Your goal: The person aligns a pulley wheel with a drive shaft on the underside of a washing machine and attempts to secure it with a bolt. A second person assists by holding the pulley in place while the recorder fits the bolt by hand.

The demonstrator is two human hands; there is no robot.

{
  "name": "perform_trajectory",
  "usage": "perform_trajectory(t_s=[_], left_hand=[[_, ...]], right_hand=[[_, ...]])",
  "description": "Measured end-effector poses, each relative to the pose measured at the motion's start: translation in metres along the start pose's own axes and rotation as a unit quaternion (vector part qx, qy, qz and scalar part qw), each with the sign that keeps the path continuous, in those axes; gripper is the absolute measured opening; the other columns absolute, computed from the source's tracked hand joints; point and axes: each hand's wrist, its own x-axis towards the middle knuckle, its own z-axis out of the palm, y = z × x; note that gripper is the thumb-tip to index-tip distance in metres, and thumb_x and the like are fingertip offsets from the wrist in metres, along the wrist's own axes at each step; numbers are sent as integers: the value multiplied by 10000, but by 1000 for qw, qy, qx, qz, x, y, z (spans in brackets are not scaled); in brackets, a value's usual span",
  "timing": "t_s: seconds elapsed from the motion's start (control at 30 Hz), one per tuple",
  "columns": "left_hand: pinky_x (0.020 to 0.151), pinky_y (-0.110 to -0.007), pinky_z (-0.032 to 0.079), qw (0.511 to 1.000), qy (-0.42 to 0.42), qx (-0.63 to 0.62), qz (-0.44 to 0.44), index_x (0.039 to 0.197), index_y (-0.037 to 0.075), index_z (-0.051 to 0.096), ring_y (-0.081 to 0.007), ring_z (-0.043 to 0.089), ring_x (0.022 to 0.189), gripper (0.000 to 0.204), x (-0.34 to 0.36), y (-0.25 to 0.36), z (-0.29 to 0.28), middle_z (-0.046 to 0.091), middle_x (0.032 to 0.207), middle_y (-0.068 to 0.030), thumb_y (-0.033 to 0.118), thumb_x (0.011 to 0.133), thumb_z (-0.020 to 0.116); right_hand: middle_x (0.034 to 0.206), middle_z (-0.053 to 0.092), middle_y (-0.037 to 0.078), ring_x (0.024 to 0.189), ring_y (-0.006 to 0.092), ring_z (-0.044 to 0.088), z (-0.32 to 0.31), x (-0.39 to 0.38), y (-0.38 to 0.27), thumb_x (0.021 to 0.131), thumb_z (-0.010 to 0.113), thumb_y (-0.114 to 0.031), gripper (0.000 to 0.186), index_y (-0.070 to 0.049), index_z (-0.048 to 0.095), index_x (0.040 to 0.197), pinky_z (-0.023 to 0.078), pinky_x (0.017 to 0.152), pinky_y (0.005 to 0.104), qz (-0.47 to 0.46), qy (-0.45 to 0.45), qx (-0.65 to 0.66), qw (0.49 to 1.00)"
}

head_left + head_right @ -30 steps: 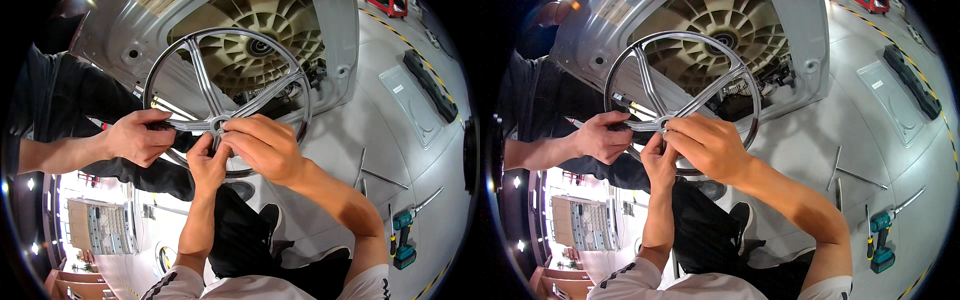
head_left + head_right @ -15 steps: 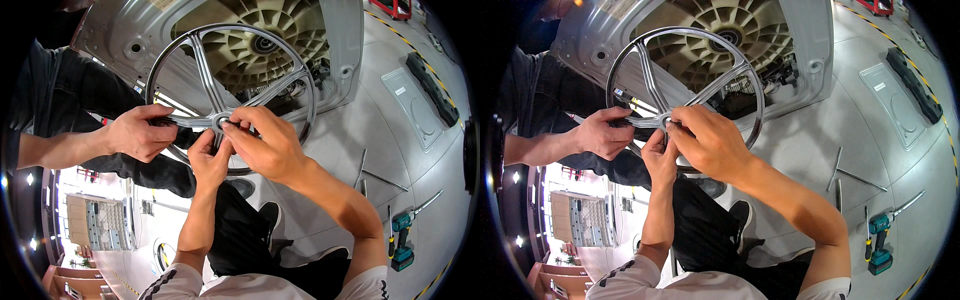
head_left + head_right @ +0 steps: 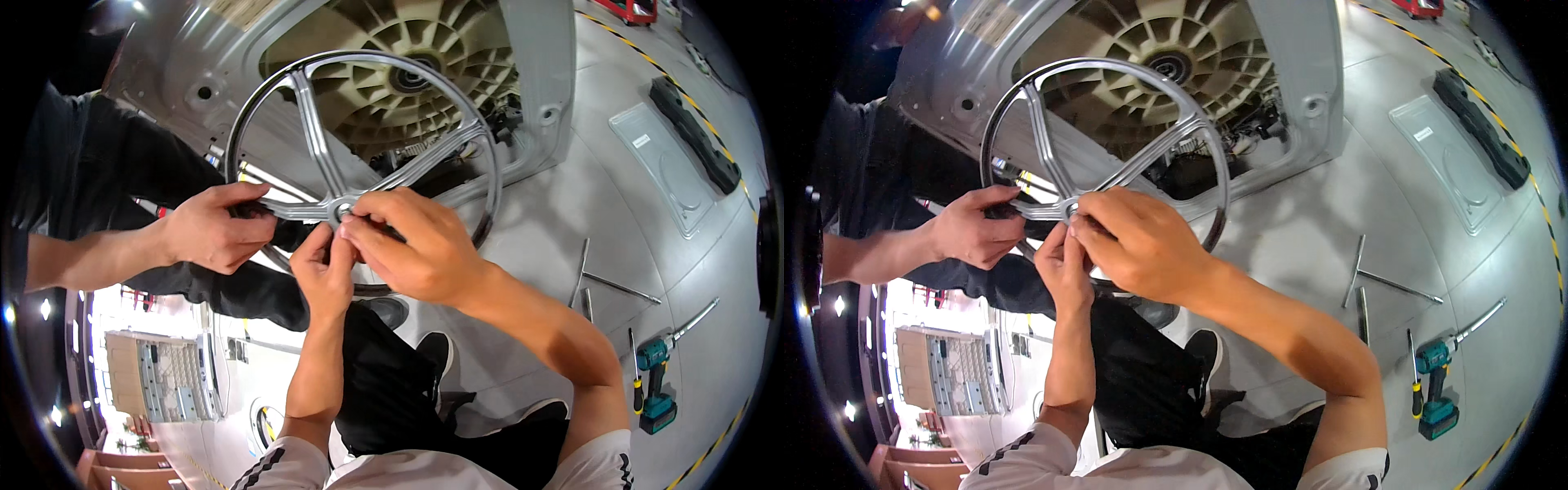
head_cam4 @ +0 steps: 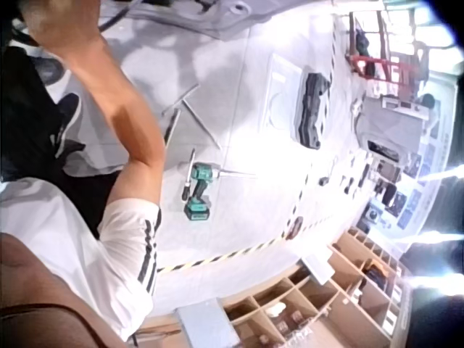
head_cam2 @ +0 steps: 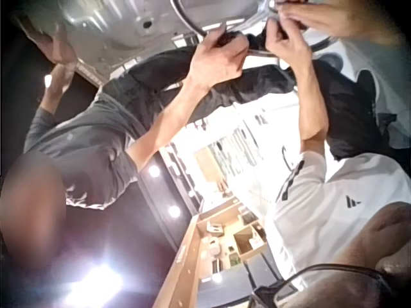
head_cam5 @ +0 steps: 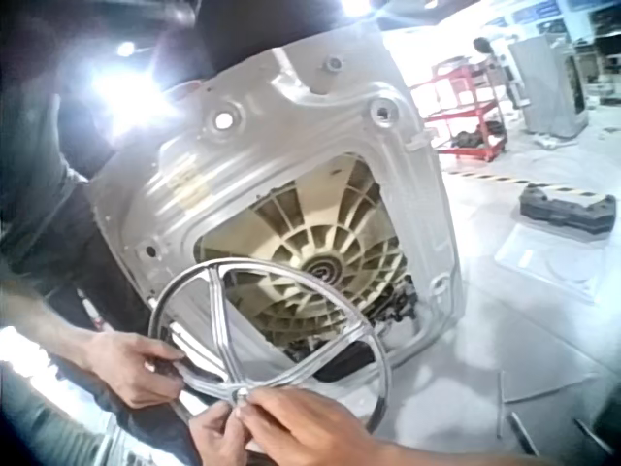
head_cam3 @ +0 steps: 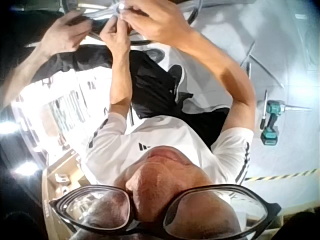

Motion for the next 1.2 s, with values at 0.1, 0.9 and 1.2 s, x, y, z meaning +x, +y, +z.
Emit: perform_trajectory(t_s=[0.1,0.9,1.2], left_hand=[[447,-158,286,1000,14,21,-8,832,18,601,4,399,529,183,0,0,0,507,665,60,156,937,541],[472,-176,297,996,29,79,26,678,4,500,-15,409,551,232,-3,5,0,485,611,34,67,896,547],[441,-228,231,989,-16,141,46,579,24,366,-25,308,539,311,-7,3,7,355,522,46,17,770,611]], right_hand=[[871,579,90,655,200,586,6,-5,5,625,707,1,248,29,643,863,499,544,285,-12,29,15,999],[841,563,61,634,179,552,3,-6,2,594,714,7,262,12,646,847,479,528,273,-1,32,35,999],[800,559,39,568,161,558,-19,-5,0,625,714,-59,150,-32,624,742,459,467,256,17,-8,-2,1000]])
